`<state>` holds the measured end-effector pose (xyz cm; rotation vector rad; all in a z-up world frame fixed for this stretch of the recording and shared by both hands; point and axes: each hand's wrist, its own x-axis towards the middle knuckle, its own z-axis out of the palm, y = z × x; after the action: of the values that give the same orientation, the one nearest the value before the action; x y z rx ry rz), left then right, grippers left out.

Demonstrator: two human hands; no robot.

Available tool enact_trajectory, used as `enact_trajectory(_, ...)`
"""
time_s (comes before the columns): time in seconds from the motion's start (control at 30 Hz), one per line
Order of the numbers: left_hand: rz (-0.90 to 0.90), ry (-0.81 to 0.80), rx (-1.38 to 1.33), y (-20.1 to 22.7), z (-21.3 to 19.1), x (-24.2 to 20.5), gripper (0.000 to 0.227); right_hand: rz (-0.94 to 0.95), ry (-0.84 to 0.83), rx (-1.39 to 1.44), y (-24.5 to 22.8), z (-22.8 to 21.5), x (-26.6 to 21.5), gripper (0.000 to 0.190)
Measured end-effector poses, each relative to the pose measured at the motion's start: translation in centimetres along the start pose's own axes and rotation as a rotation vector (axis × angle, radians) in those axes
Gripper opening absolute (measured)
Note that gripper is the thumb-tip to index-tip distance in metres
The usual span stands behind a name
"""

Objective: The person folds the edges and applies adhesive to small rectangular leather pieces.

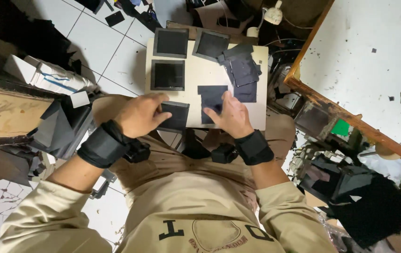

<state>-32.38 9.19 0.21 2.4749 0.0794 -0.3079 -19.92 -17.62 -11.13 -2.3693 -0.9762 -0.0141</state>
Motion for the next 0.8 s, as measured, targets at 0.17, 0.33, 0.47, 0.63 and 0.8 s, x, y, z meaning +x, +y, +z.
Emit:
enact_trajectory(0.17,0.104,-0.127,0.234,0.1,3.9,-0.5,0.065,0.164,-0.113,0.059,0.0,-2.1,0.4,0.040)
enact_trajectory(0.33,0.184,-0.144,0.417,0.4,6.7,0.1,0.064,0.115,-0.071,0.172,1.4,-1.8,0.0,0.032)
enact_trajectory(0.47,0.244,-0.130,0.526,0.0,8.4,1.0,0.058,0.103,-0.121,0.169,1.3,-1.6,0.6,0.043)
enact_trajectory(0.63,0.317,0.004,0.614,-1.9,10.6,1.7,0.020,-0.015,-0.157,0.102,1.8,-0.6,2.0,0.065)
enact_trajectory(0.8,0.371,-0.043,0.644,-1.2,10.0,2.1,0.026,0.049,-0.209,0.071,0.8,-0.9,2.3,0.066)
